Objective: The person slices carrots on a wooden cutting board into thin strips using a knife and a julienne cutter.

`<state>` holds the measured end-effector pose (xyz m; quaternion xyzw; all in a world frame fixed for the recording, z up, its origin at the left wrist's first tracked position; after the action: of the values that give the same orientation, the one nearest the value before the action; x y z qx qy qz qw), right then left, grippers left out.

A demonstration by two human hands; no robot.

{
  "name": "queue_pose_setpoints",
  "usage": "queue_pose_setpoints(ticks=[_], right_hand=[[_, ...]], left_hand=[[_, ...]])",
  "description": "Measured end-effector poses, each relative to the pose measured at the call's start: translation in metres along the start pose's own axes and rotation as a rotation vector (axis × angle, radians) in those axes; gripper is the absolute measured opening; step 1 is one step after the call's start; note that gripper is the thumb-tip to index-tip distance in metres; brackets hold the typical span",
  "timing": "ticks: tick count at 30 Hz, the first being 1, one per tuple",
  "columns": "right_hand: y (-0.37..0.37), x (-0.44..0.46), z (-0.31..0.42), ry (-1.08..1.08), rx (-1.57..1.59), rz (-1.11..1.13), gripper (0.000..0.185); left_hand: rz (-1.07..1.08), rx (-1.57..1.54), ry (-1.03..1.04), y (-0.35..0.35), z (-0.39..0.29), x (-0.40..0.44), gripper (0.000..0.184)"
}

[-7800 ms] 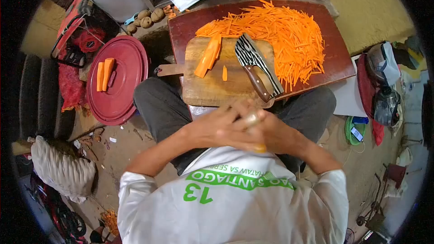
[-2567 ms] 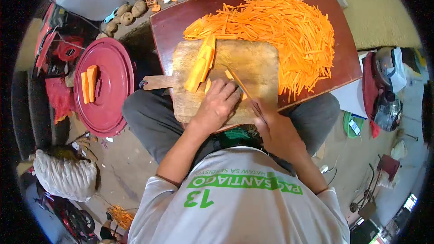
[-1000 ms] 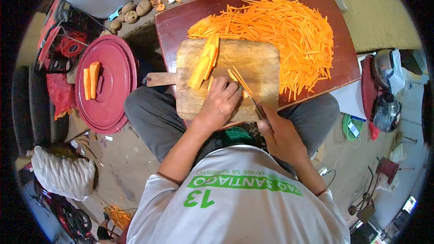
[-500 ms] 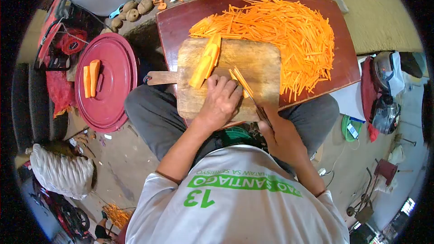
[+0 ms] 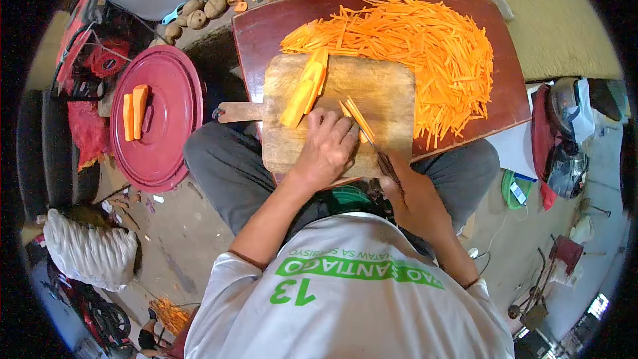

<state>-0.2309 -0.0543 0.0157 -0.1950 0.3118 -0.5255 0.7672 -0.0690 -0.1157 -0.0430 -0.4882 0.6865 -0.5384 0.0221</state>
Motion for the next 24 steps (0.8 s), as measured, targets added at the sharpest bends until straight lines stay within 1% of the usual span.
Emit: queue_pose_setpoints(ticks=[2, 5, 8, 11, 17, 20, 23, 24], right_hand=[[-0.003, -0.010, 0.000, 0.072, -0.026, 0.025, 0.045], [0.012, 0.011, -0.016, -0.013, -0.035, -0.034, 0.045], [0.014, 0.034, -0.006, -0.133, 0.002, -0.113, 0.045], [0.008, 0.031, -0.001, -0.128, 0.027, -0.089, 0.044], [-0.001, -0.007, -0.014, 0.089, 0.004, 0.023, 0.043], [0.008, 0.017, -0.016, -0.294, -0.060, -0.210, 0.042], [0.004, 0.029, -0.009, -0.097, 0.040, -0.080, 0.043], [0.003, 0.027, -0.009, -0.110, 0.059, -0.087, 0.043]], left_hand=[[-0.004, 0.006, 0.002, 0.000, 0.000, 0.000, 0.035], [-0.014, 0.040, 0.021, 0.001, 0.000, 0.001, 0.034], [-0.019, 0.045, 0.016, 0.000, -0.001, 0.001, 0.031], [-0.031, 0.025, 0.010, -0.003, -0.003, 0.004, 0.029], [-0.037, 0.014, 0.005, -0.002, 0.000, 0.002, 0.032], [-0.036, 0.017, 0.004, -0.002, -0.001, 0.002, 0.035], [-0.025, 0.026, 0.000, 0.000, -0.001, 0.002, 0.038], [-0.014, 0.026, -0.003, 0.000, -0.001, 0.002, 0.039]])
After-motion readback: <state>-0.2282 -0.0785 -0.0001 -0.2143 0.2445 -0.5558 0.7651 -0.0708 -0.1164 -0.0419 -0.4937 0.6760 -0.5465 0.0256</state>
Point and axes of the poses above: each hand's wrist, its own x-axis towards the middle knuckle, its own y-axis out of the palm, z = x × y, the point moved 6 cm from there along x, towards the middle knuckle
